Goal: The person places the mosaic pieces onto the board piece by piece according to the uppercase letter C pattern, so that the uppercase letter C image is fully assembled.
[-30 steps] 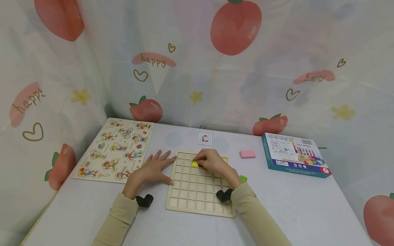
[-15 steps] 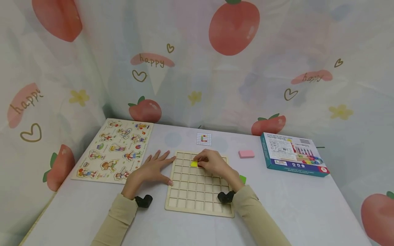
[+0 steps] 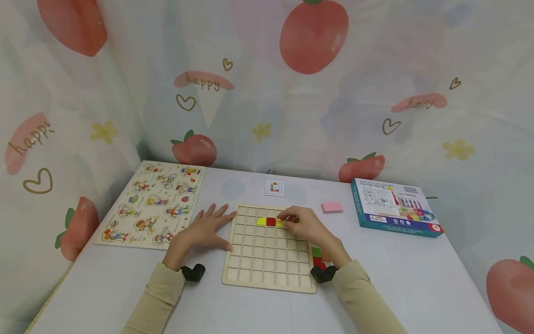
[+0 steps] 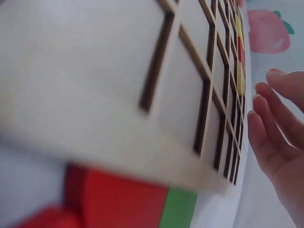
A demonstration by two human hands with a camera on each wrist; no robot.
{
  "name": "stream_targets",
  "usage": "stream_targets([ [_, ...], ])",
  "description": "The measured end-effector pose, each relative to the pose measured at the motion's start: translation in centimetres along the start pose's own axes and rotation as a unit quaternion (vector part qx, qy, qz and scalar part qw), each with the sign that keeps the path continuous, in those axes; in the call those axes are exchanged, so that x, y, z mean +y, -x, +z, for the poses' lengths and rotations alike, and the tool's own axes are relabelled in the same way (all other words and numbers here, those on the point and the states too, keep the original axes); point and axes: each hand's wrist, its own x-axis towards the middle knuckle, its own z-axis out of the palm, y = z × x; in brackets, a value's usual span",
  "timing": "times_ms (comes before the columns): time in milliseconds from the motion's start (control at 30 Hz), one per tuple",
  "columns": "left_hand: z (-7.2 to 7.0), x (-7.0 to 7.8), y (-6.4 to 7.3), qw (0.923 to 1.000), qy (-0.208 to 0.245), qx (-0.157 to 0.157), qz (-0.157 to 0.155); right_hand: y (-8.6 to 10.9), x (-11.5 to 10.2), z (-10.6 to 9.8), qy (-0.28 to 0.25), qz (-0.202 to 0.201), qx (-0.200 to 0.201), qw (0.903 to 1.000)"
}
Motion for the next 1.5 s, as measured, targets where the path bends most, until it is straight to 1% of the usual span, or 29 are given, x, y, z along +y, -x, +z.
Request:
stream_targets([
  [300,-0.1,-0.1,0.0,1.0000,0.003,0.005,0.007,2.5,1.4,-1.7,0.015,0.023,0.001,0.9996],
  [567,0.0,0.1,0.0,1.0000,-0.006,0.004,0.002,4.2,2.8,-2.6,0.022,0.040,0.002,0.9989],
  [700,-0.1,0.1,0.1,1.0000,-0.009,0.005,0.001,4.9,3.3,-3.0,0.016,0.047,-0.012,0.9987],
  [833,-0.1,0.2,0.2,1.0000,-0.002,0.002,-0.002,5.8,4.0,-3.4,0.005,0.061,-0.026,0.9977],
  [967,0.0,0.2,0.1,1.0000,0.001,0.002,-0.003,6.6,4.6,-3.6,0.013,0.068,-0.031,0.9971],
  [1067,0.0,0.1,0.1,1.0000,0.000,0.003,-0.004,7.0,4.8,-3.7,0.017,0.066,-0.036,0.9971],
  [1300,0.1,0.1,0.2,1.0000,0.002,-0.001,-0.007,8.0,4.8,-3.5,0.006,0.062,-0.049,0.9968],
  [1500,0.0,0.2,0.3,1.0000,0.000,0.004,-0.002,8.3,4.5,-3.1,0.022,0.058,-0.041,0.9972],
])
